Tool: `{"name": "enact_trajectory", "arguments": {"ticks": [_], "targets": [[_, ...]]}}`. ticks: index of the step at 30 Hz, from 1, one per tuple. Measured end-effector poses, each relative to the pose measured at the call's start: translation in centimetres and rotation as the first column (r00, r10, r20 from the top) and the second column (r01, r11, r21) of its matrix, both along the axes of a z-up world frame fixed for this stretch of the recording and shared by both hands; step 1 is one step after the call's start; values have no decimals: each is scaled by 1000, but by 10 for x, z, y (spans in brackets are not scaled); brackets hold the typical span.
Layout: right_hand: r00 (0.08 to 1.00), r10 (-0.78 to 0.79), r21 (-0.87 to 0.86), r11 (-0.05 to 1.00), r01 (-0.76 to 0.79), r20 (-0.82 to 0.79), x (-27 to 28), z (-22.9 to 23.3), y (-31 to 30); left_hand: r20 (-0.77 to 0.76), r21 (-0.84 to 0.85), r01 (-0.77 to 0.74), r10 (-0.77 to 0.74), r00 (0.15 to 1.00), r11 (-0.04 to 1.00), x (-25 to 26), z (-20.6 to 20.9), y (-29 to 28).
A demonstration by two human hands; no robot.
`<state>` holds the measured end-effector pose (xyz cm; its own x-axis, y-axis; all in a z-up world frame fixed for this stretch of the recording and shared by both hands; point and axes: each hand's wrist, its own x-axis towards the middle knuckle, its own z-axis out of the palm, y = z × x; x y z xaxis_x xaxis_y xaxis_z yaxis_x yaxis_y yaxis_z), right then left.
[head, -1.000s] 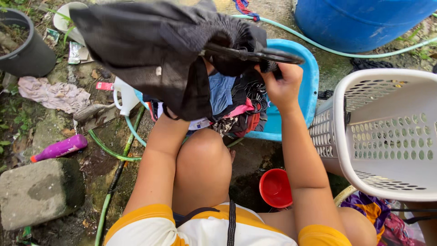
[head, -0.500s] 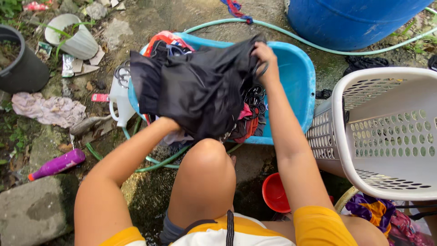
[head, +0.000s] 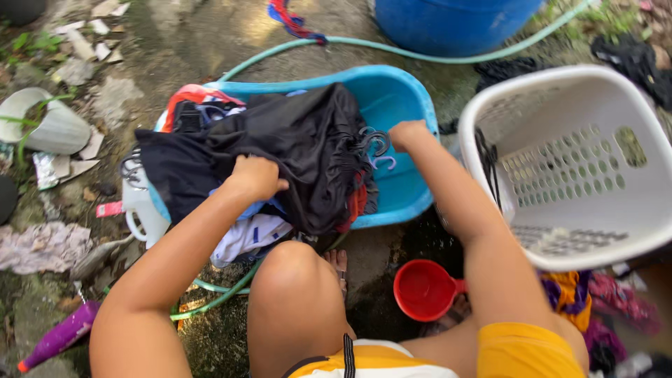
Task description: The person washes clothes in a basin of water and then places them on hangers to be dried.
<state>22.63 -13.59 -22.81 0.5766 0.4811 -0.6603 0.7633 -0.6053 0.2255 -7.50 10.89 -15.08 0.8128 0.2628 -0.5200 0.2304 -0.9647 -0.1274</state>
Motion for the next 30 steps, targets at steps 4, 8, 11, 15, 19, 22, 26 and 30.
{"name": "enact_trajectory", "arguments": {"ticks": [4, 8, 11, 15, 19, 22, 26, 30], "targets": [[990, 139, 409, 906, -111, -38, -25, 105, -76, -412, 340, 279, -124, 903, 898, 61, -53, -54], [986, 155, 785, 601, -148, 67, -58, 204, -194, -266, 139, 460, -415, 870, 877, 88, -20, -171], [978, -23, 878, 444, -177, 209, -71, 234, -288, 159, -20, 760, -748, 644, 650, 121, 29, -258], [892, -334, 928, 317, -197, 304, -72, 214, -428, 658, -44, 949, -705, 263, 313, 132, 67, -353], [617, -785, 992, -29, -123, 54, -92, 92, -570, 757, -57, 993, -645, 109, 101, 121, 73, -415], [159, -976, 989, -143, 50, -149, -149, -50, -630, 796, -1, 1000, -606, -1, -3, 118, 63, -451], [392, -918, 908, 109, 405, -64, -277, -165, -582, 814, 33, 995, -575, -81, -93, 88, 49, -471], [467, -857, 462, 330, 823, -220, -338, -204, -519, 828, -148, 974, -560, 28, -170, 66, 12, -505]]}}
